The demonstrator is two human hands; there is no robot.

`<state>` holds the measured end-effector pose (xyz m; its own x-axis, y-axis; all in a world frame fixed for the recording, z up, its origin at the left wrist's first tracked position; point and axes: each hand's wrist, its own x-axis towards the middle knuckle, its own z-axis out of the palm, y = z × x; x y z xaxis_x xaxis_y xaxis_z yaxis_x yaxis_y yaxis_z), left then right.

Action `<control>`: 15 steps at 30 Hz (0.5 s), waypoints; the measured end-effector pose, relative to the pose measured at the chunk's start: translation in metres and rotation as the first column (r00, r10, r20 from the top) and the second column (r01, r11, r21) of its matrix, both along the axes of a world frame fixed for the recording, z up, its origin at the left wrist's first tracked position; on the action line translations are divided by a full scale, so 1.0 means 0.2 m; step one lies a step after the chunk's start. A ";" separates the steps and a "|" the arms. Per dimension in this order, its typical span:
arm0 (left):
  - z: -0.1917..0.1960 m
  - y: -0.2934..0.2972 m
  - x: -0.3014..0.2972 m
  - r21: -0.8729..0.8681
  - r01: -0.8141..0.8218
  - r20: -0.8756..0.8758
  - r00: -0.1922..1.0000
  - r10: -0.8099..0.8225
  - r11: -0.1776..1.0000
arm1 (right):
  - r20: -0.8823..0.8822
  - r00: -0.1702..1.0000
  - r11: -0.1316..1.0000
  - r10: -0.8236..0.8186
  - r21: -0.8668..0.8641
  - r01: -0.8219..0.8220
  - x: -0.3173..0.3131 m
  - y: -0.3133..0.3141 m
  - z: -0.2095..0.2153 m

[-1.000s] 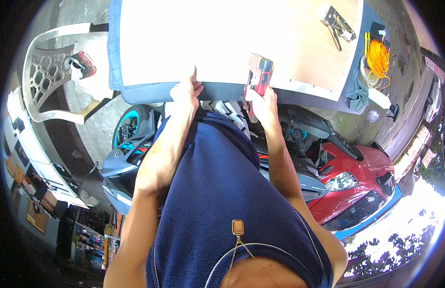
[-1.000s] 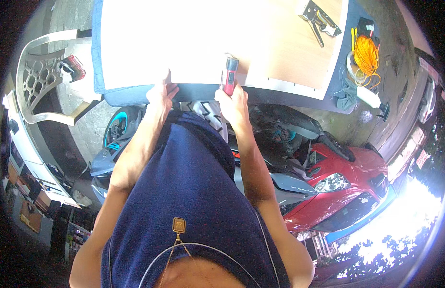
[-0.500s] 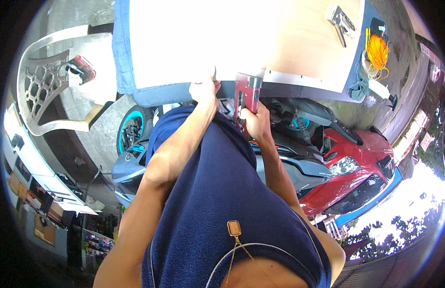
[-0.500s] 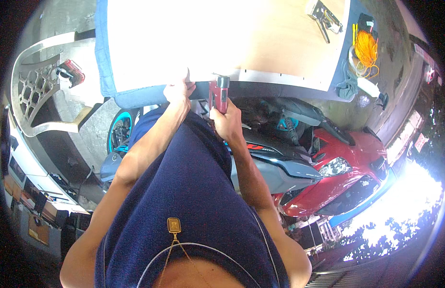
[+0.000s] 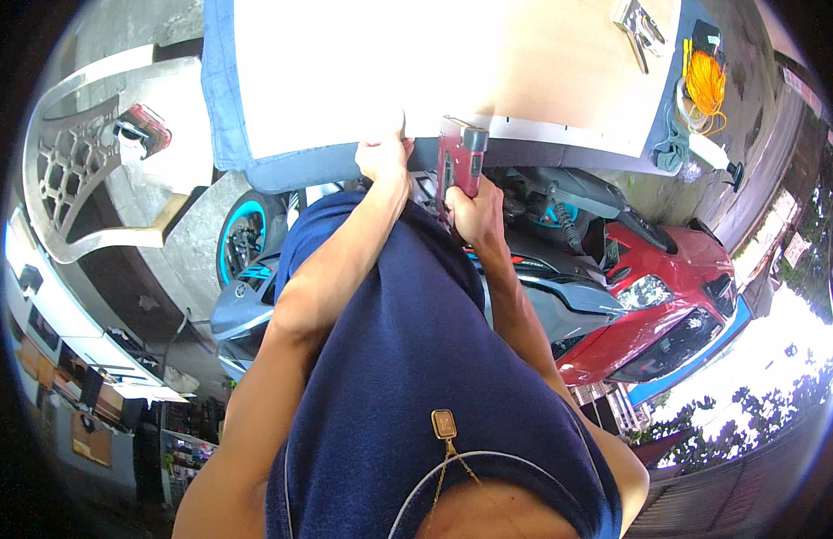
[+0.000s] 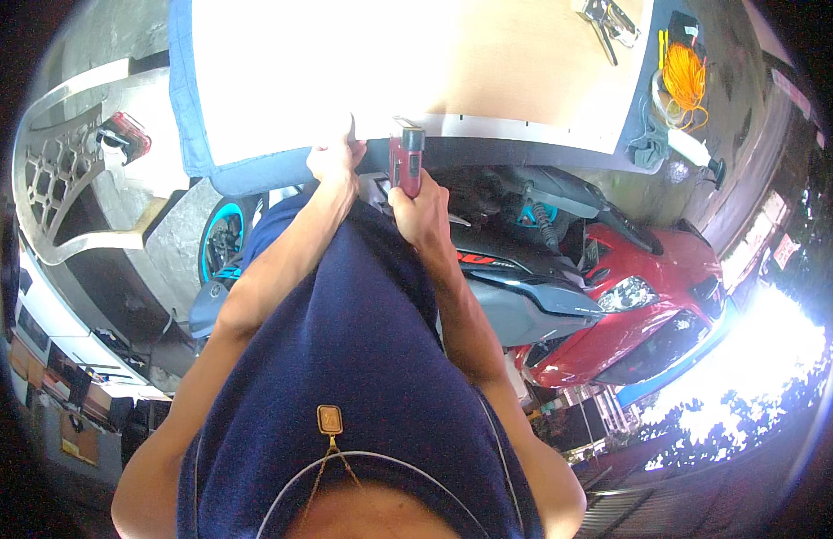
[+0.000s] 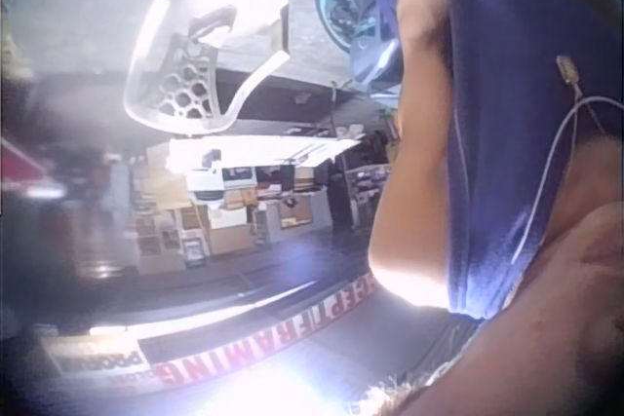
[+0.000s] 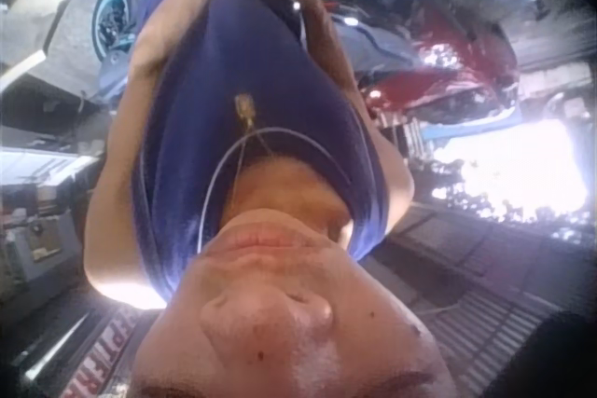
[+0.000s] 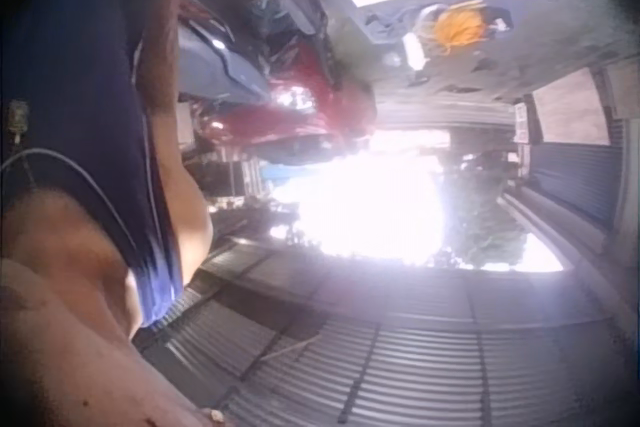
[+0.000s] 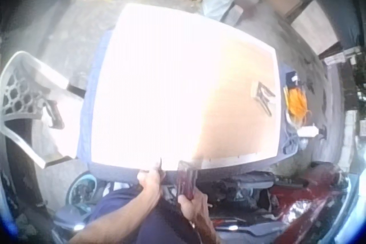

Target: The person uses a staple gun to attach a white strip to the edge of a wooden board. They move around the board to staple different sides, occasionally switching between two different staple guns.

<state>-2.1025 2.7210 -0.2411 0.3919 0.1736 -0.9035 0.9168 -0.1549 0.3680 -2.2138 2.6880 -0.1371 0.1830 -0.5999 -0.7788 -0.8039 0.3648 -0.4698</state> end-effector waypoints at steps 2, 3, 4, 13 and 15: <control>0.02 0.00 0.00 -0.022 0.066 0.013 0.998 -0.065 0.998 | -0.003 1.000 1.000 -0.030 -0.004 0.030 -0.02 0.05 0.00; 0.02 0.01 0.01 -0.030 0.098 0.025 0.995 -0.097 0.995 | 0.001 0.999 0.999 -0.045 -0.004 0.045 -0.01 0.08 0.02; 0.02 0.03 0.03 -0.037 0.096 0.005 0.995 -0.096 0.995 | 0.078 0.997 0.999 0.009 -0.047 -0.005 0.00 0.09 0.06; 0.05 0.26 0.34 -0.100 0.081 -0.084 0.992 -0.090 0.992 | 0.248 0.968 0.999 0.042 -0.009 -0.041 0.24 0.20 0.00; 0.03 0.26 0.35 -0.057 0.097 -0.086 0.991 -0.102 0.994 | 0.217 0.975 0.999 0.039 0.016 -0.043 0.29 0.24 0.00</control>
